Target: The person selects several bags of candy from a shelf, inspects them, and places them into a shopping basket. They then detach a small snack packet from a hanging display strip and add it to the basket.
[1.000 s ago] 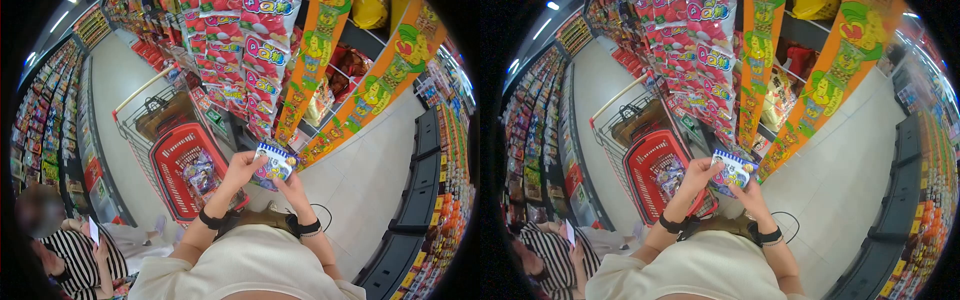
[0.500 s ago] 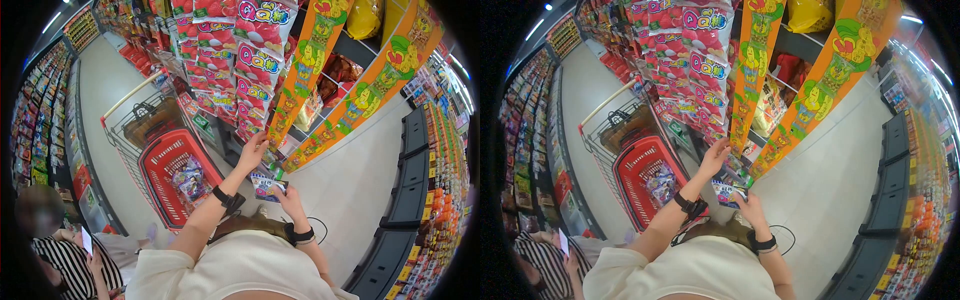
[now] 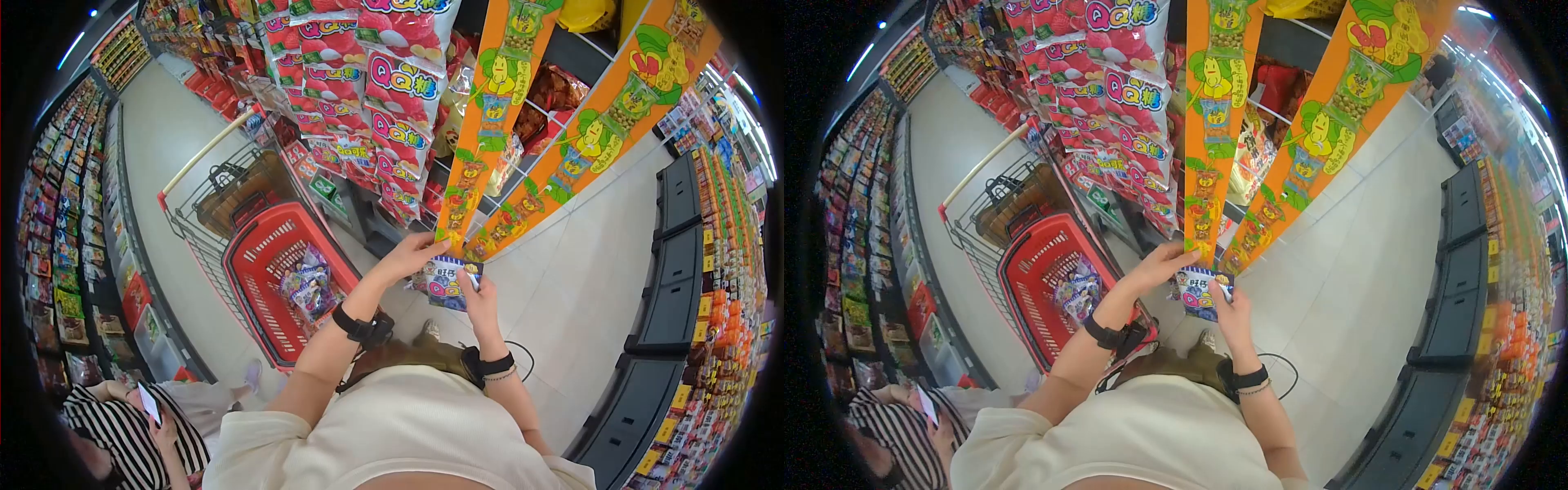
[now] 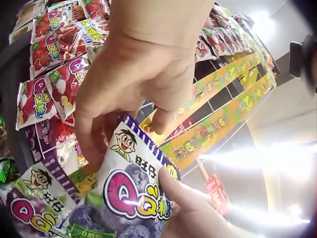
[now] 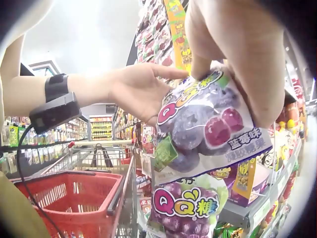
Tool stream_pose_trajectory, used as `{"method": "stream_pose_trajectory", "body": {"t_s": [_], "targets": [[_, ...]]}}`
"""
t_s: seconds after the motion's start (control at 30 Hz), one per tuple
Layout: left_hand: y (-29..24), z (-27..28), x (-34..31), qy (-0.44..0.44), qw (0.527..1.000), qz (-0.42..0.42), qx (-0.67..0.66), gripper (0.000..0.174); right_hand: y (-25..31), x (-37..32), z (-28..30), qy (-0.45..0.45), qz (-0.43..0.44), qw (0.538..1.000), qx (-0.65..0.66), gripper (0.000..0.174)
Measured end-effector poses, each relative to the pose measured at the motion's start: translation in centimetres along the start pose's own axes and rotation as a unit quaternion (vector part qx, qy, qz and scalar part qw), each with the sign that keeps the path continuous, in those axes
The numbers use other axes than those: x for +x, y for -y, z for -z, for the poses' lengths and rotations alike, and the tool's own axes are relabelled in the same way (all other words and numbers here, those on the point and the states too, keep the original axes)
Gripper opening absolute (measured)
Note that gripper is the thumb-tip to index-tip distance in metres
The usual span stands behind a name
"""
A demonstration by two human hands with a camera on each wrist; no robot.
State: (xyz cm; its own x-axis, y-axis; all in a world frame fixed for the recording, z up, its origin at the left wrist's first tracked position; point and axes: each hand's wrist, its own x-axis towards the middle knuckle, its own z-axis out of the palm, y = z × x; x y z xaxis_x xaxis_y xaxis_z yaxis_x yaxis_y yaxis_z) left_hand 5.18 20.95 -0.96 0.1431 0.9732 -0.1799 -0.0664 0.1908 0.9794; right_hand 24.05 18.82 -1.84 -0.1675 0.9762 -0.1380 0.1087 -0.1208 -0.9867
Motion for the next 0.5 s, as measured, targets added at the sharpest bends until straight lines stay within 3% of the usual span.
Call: {"method": "stream_pose_trajectory", "body": {"t_s": [0.17, 0.5], "targets": [[0.2, -0.6, -0.2, 0.028, 0.998, 0.062, 0.007, 0.038, 0.4, 0.1, -0.1, 0.009, -0.038, 0.998, 0.050, 0.031], [-1.0, -2.3, -0.6, -0.013, 0.997, 0.068, 0.030, 0.037, 0.6, -0.2, -0.1, -0.024, -0.062, 0.996, 0.053, 0.033]]}}
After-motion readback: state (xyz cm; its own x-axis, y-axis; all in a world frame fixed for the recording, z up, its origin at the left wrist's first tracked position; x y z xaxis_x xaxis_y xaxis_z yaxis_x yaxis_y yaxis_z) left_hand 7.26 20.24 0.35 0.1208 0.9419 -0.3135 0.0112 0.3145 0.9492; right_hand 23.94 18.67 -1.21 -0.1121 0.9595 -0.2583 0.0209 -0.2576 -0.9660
